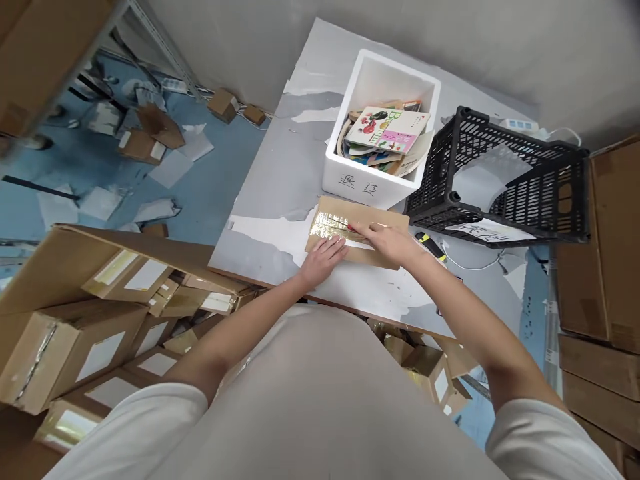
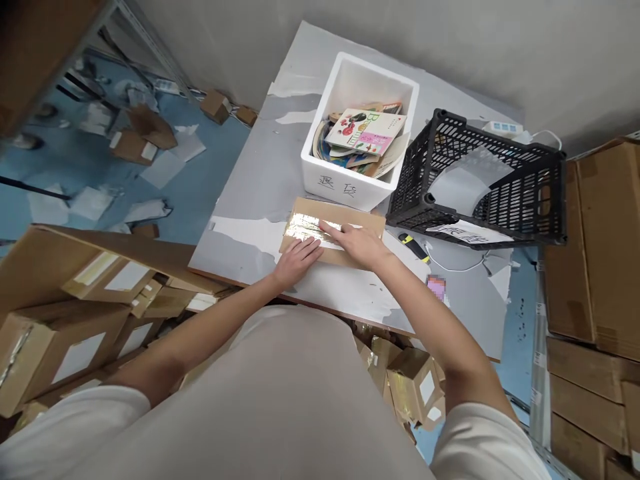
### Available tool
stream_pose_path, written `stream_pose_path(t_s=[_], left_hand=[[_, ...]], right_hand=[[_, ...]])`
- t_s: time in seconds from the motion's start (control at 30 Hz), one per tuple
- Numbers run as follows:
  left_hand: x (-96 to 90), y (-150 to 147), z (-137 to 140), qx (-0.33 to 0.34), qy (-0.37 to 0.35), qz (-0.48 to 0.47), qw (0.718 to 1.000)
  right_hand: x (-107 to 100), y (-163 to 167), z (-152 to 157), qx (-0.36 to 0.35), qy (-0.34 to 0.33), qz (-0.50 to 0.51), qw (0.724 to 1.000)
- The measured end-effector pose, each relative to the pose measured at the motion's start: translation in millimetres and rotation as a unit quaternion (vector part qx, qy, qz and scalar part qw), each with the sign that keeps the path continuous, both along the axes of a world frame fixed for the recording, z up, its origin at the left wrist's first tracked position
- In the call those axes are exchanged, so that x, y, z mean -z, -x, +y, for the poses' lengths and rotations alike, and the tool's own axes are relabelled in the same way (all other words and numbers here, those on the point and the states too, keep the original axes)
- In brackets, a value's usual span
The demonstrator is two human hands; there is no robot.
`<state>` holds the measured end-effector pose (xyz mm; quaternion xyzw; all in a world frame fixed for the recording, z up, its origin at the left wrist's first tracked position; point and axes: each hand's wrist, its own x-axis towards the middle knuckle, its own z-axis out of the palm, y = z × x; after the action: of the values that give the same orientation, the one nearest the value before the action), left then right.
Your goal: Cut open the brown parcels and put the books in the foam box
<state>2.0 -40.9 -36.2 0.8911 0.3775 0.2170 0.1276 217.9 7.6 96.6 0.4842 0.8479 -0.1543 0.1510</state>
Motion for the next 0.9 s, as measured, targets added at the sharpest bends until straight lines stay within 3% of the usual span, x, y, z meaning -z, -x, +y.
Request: stream_pose_path(t_s=[0.17, 0.33, 0.47, 0.63, 0.9], left_hand=[[-0.2, -1, 2, 0.005, -0.005, 0.007, 1.000], [-0.1, -2, 3, -0.002, 0.009, 0.002, 1.000], [1.4, -1, 2, -0.005, 0.016, 0.000, 1.000], [3.3, -1, -1, -0.012, 0.013, -0.002, 1.000], [2.0, -3, 3, -0.040, 0.067, -0.026, 0.997]], right_hand=[[11, 27, 19, -0.078, 0.021, -0.045, 0.996], [4, 44, 23, -0.074, 0.036, -0.064, 0.995], [10, 37, 26, -0.042, 0.060, -0.030, 0.997], [17, -22, 11, 0.010, 0.041, -0.038, 0.998], [-13, -170, -72, 0.133, 0.028, -0.121, 0.983]])
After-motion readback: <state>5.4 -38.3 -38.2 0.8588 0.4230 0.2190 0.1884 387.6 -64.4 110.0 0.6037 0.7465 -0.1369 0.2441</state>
